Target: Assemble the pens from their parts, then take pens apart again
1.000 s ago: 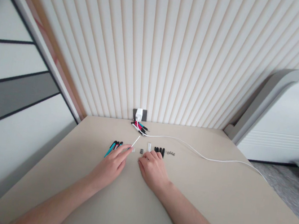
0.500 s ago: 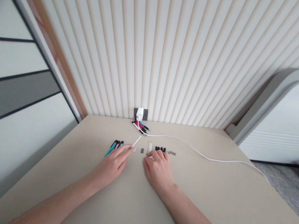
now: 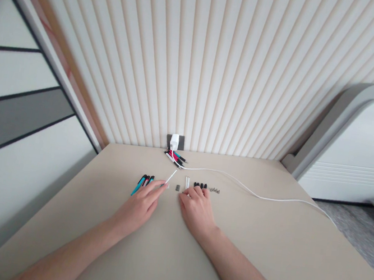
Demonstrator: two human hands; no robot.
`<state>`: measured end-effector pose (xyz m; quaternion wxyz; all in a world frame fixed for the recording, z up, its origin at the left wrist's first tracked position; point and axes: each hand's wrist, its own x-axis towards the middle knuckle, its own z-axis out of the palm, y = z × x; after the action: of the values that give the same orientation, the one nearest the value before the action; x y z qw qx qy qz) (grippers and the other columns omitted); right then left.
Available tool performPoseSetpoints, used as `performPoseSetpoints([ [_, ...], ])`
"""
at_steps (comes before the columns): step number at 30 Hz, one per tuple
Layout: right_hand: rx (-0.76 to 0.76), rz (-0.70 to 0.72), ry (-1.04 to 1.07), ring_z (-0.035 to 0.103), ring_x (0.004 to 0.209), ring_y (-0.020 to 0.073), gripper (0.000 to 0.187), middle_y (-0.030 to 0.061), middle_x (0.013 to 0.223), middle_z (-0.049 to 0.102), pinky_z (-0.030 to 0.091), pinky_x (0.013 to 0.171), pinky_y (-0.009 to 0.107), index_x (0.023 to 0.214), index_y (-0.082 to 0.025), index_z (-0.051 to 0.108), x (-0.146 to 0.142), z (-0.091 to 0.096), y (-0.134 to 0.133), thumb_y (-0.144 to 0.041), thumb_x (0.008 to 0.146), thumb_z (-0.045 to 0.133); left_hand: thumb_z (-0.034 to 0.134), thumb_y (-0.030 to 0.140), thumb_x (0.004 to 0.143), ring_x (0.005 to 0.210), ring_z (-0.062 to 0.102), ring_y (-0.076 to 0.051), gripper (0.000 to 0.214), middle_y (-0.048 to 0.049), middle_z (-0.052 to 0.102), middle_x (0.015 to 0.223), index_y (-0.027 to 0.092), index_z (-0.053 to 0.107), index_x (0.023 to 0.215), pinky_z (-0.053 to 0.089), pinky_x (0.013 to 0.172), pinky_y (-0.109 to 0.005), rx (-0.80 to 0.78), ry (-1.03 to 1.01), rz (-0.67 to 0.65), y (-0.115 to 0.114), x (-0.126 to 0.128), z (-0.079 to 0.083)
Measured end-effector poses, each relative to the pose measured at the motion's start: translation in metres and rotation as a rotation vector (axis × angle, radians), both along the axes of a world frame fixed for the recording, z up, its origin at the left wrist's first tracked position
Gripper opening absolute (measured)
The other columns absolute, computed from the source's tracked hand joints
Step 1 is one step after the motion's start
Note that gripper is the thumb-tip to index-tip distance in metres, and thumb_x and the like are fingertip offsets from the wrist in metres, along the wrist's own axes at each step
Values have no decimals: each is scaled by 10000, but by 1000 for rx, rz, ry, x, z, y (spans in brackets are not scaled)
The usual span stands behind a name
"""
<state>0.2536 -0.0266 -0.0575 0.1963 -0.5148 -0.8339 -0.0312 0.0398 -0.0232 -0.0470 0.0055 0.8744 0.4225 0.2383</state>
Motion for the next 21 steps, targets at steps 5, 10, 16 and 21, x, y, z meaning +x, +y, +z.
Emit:
performPoseSetpoints([
  [5,-11,-56,-48,532,924,182,167,30,940,686,273,810,341,919,-260,695,-2,-2,4,-148,910,570,411,10,861,1135,569,-231,516,-98,543,1306,188,488,1339,490,963,-400,-13,3,0,0,1,2],
  [10,6,-94,-43,534,906,200,173,43,900,689,265,799,353,986,-268,684,-5,0,7,-190,944,535,407,17,864,1123,578,-227,515,-101,547,1302,194,491,1340,492,962,-400,-17,-3,-5,-1,1,3],
  [16,0,-91,1,544,898,190,174,38,888,702,268,785,343,971,-262,693,-4,2,8,-237,963,521,410,19,865,1112,584,-228,507,-100,546,1306,191,497,1334,485,973,-414,-15,6,2,0,1,2],
  [21,-16,-56,24,545,902,187,176,35,905,711,272,789,342,935,-252,698,-3,2,6,-239,964,524,411,12,861,1129,575,-227,514,-96,543,1307,194,492,1335,484,974,-402,-20,9,1,0,1,2],
])
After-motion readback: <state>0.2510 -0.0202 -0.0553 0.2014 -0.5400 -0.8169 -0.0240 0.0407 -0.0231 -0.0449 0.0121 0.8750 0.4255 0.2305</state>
